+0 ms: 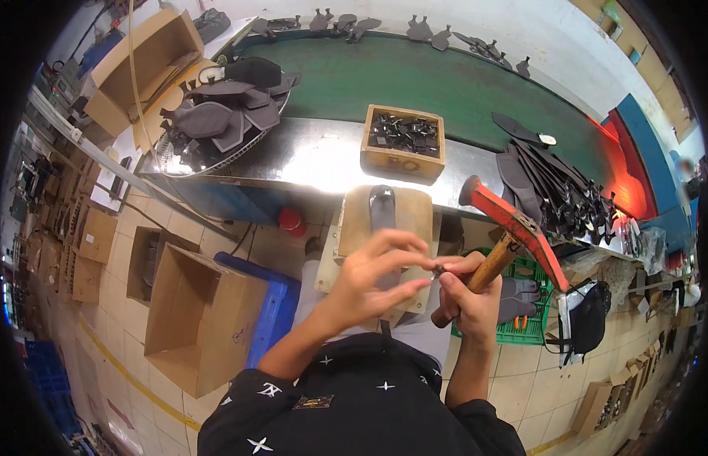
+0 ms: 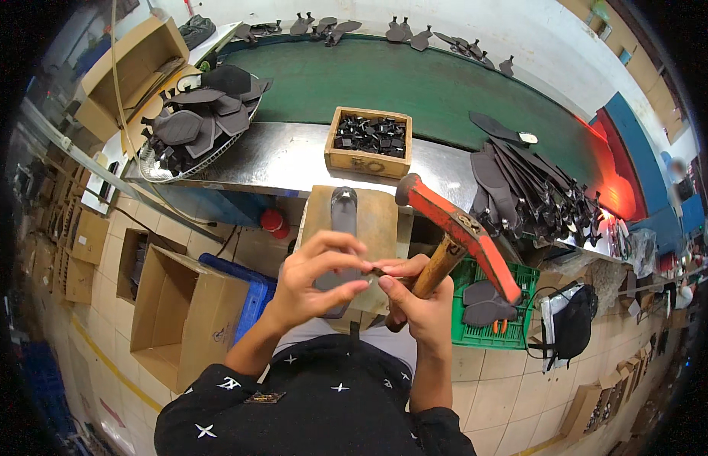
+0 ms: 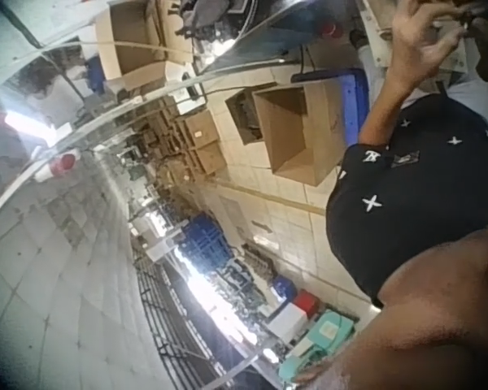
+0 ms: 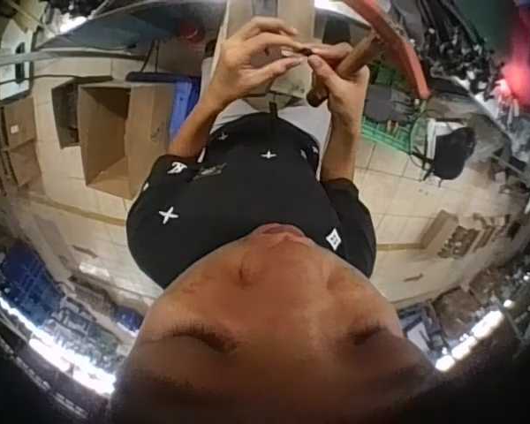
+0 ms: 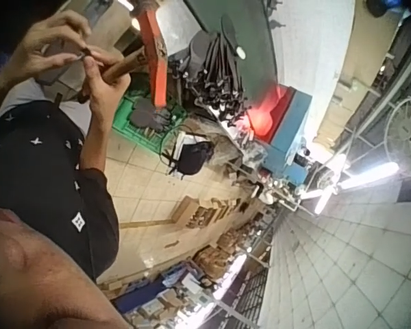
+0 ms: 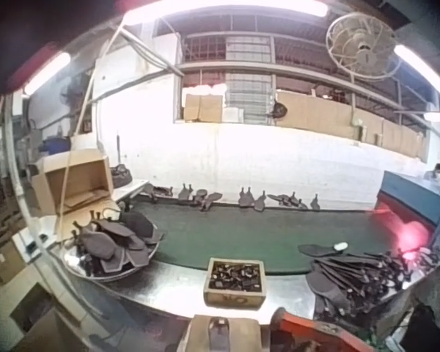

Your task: Hammering small components onto shoe soles at a workbench.

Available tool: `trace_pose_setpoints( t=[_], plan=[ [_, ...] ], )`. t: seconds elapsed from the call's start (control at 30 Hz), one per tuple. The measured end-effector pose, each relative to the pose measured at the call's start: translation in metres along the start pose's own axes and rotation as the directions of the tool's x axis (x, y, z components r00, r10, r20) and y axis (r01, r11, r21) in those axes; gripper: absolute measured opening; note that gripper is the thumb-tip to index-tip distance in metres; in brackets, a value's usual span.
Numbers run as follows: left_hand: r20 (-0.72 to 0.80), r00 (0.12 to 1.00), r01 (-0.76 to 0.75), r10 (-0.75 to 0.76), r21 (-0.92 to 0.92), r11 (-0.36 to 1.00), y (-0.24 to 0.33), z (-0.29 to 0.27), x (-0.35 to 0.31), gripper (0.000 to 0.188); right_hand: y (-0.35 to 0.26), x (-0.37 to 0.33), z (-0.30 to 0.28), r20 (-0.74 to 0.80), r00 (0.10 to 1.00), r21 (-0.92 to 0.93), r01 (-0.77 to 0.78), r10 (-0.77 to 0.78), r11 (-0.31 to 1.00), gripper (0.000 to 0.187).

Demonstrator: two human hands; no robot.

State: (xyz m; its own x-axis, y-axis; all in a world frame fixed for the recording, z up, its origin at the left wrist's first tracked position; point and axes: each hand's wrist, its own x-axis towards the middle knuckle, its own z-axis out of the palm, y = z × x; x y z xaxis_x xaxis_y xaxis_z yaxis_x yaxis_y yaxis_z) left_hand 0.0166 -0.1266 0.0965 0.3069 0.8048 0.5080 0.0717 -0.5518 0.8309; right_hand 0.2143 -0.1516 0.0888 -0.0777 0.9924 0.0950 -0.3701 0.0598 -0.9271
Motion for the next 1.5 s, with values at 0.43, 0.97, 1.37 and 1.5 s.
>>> trace_pose_setpoints(
  t=[0.43,0.97,1.37,1.5],
  plan=[
    [-0.043,0.999,0.036,-0.024,0.289,0.957,-0.155,-0.031,0.031,0.026,0.057,0.11,0.004,0.069,0.997,-0.521,0.013,0.026,0.854,0.017],
    [-0.066,0.998,0.029,-0.008,0.329,0.944,-0.151,-0.036,0.016,0.034,0.068,0.12,0.004,0.424,0.884,-0.743,0.463,-0.196,0.482,0.023],
    [-0.038,0.961,0.276,-0.273,0.113,0.955,-0.143,-0.042,0.02,0.035,0.051,0.093,0.019,0.331,0.924,-0.77,0.382,-0.193,0.512,0.019],
    [-0.032,0.982,0.185,-0.184,0.013,0.983,-0.154,-0.041,0.019,0.029,0.036,0.048,0.024,0.083,0.98,-0.71,0.186,-0.182,0.679,0.033]
  ],
)
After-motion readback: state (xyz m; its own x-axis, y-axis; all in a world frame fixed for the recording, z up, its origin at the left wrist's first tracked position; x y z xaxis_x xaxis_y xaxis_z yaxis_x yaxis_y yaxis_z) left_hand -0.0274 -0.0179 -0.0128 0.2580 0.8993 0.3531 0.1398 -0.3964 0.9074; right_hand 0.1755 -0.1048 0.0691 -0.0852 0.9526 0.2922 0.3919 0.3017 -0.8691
